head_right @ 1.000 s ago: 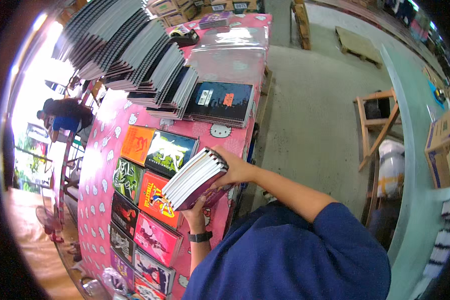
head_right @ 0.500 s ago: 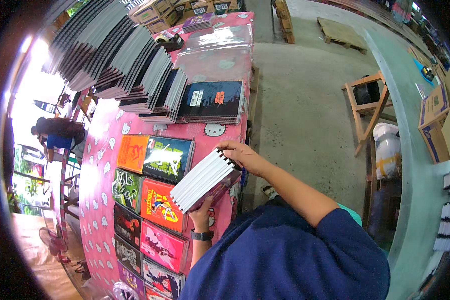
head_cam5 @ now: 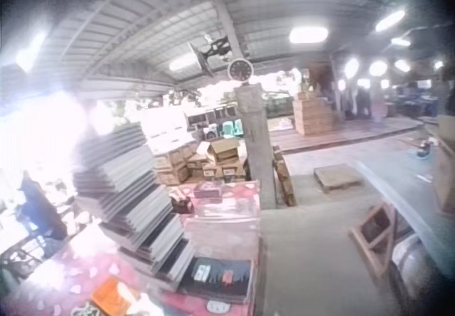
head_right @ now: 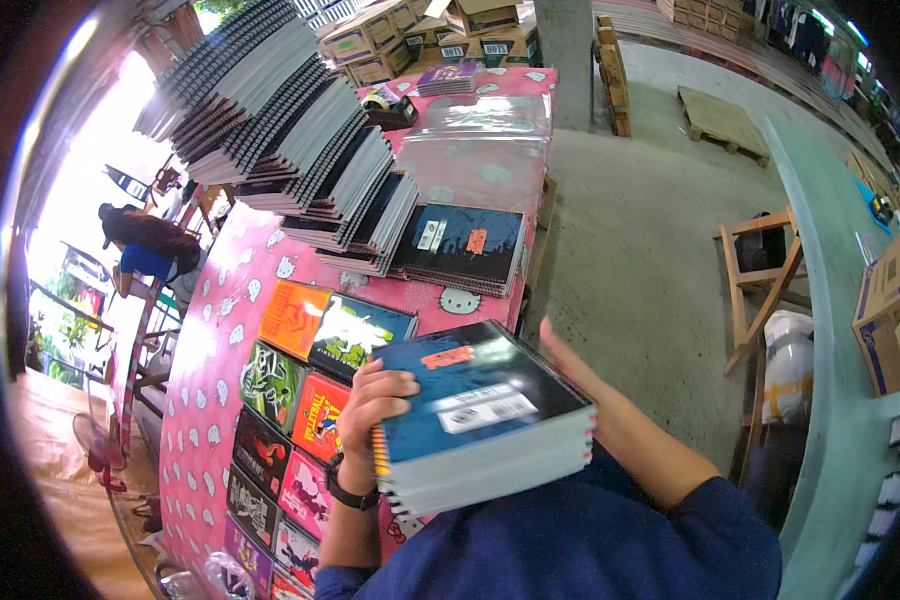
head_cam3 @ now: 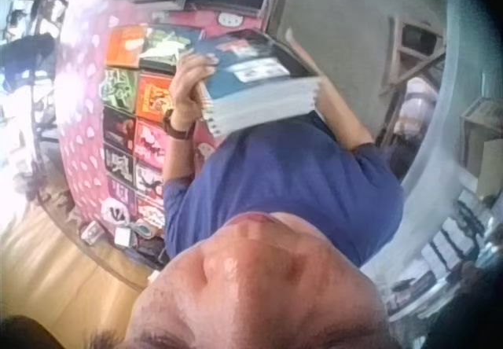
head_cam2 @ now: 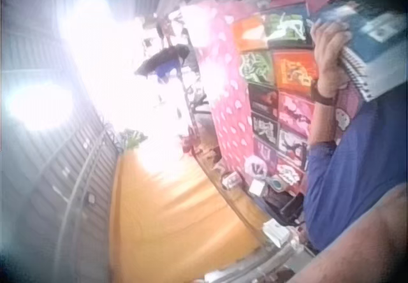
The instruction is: The person sorts a series of notebooks into groups by design and stacks them into a large pile on a table.
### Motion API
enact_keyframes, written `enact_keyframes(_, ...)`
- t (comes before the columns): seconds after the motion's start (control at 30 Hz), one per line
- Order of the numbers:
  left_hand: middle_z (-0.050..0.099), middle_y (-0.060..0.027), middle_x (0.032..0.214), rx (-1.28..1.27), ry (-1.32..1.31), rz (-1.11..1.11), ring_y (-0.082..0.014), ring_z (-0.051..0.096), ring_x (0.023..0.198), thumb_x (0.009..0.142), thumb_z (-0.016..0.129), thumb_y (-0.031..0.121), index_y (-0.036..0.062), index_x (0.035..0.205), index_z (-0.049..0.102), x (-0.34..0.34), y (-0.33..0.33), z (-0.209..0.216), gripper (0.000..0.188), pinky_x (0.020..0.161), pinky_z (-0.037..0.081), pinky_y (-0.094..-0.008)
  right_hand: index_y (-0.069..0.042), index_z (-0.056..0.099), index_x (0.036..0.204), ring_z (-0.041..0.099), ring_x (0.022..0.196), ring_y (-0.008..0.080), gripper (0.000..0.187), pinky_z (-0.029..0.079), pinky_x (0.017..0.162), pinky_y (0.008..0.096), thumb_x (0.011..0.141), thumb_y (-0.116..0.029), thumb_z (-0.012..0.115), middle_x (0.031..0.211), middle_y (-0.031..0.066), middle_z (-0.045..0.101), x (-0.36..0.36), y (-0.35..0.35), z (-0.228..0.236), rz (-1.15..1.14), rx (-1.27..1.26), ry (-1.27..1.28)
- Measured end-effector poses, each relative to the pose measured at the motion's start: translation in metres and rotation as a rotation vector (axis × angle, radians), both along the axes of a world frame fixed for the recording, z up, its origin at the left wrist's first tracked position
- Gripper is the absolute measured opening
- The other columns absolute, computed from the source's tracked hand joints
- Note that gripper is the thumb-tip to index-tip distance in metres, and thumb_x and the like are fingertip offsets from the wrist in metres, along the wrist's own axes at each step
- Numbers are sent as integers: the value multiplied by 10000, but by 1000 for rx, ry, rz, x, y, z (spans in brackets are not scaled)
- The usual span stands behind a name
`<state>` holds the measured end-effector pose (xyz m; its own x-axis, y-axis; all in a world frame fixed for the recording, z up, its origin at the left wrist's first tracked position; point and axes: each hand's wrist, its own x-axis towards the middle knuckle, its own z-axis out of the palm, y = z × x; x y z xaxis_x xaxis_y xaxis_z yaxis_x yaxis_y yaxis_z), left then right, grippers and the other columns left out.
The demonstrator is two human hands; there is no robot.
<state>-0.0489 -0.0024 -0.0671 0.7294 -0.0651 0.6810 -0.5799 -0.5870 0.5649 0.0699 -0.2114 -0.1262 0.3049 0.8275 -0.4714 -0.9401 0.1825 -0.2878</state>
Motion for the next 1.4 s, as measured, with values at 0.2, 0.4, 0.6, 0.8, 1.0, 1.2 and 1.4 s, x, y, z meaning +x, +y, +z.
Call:
enact_keyframes(0.2, 535, -87, 1131, -272, 236, 118, -251, 459, 1120, 688, 681, 173, 82, 1050, 543, 40, -6, -31, 398, 969, 309, -465, -56, 396, 1220, 574, 819, 183, 515, 498, 728, 310, 761, -166, 603, 983, 81, 552, 62, 21, 8, -297, -63, -417)
enact_keyframes(0.4, 546, -110, 1093, -1819, 496, -293, -243, 522, 1018, 819, 583, 243, 7, 1132, 460, 99, 17, -111, 411, 893, 430, -449, -56, 241, 1305, 548, 894, 203, 753, 493, 725, 324, 686, -59, 670, 1041, 125, 520, 179, 82, -54, -785, -125, -950)
enact_keyframes(0.6, 565, -73, 835, -1529, 528, 274, -209, 566, 779, 775, 590, 158, 68, 957, 509, 172, 70, -117, 219, 667, 495, -399, -10, 361, 1200, 521, 959, 215, 775, 436, 802, 325, 579, -225, 771, 1080, 109, 511, 245, 106, -73, -580, -280, -907)
enact_keyframes(0.8, 547, -46, 889, -1477, 604, 482, -186, 550, 785, 773, 601, 227, 97, 931, 491, 168, 72, -162, 233, 704, 473, -397, -89, 483, 1166, 442, 1115, 341, 757, 303, 918, 498, 630, -603, 630, 1186, 158, 495, 259, 117, -109, -128, -1062, -1612)
enact_keyframes(1.0, 557, -86, 1089, -1775, 271, 210, -251, 561, 944, 889, 463, 335, 57, 1061, 509, 208, 44, -148, 330, 859, 427, -407, -52, 577, 1065, 572, 928, 275, 568, 420, 821, 360, 742, -519, 584, 997, 175, 610, 310, 123, -115, -245, -670, -1288)
enact_keyframes(1.2, 301, -142, 1328, -1758, 380, 316, -300, 369, 1175, 859, 483, 457, 75, 1309, 244, 194, 61, -168, 637, 959, 326, -469, -21, 560, 1035, 583, 898, 251, 374, 439, 786, 370, 790, -301, 600, 948, 173, 598, 304, 131, -113, -231, -763, -1613)
enact_keyframes(1.4, 532, -76, 1116, -1818, 285, 437, -231, 536, 912, 876, 498, 337, 76, 1188, 445, 41, -8, -149, 411, 827, 432, -366, -49, 589, 946, 575, 904, 276, 278, 407, 873, 381, 670, -11, 585, 959, 120, 579, 98, 148, -16, -84, -2, -1765)
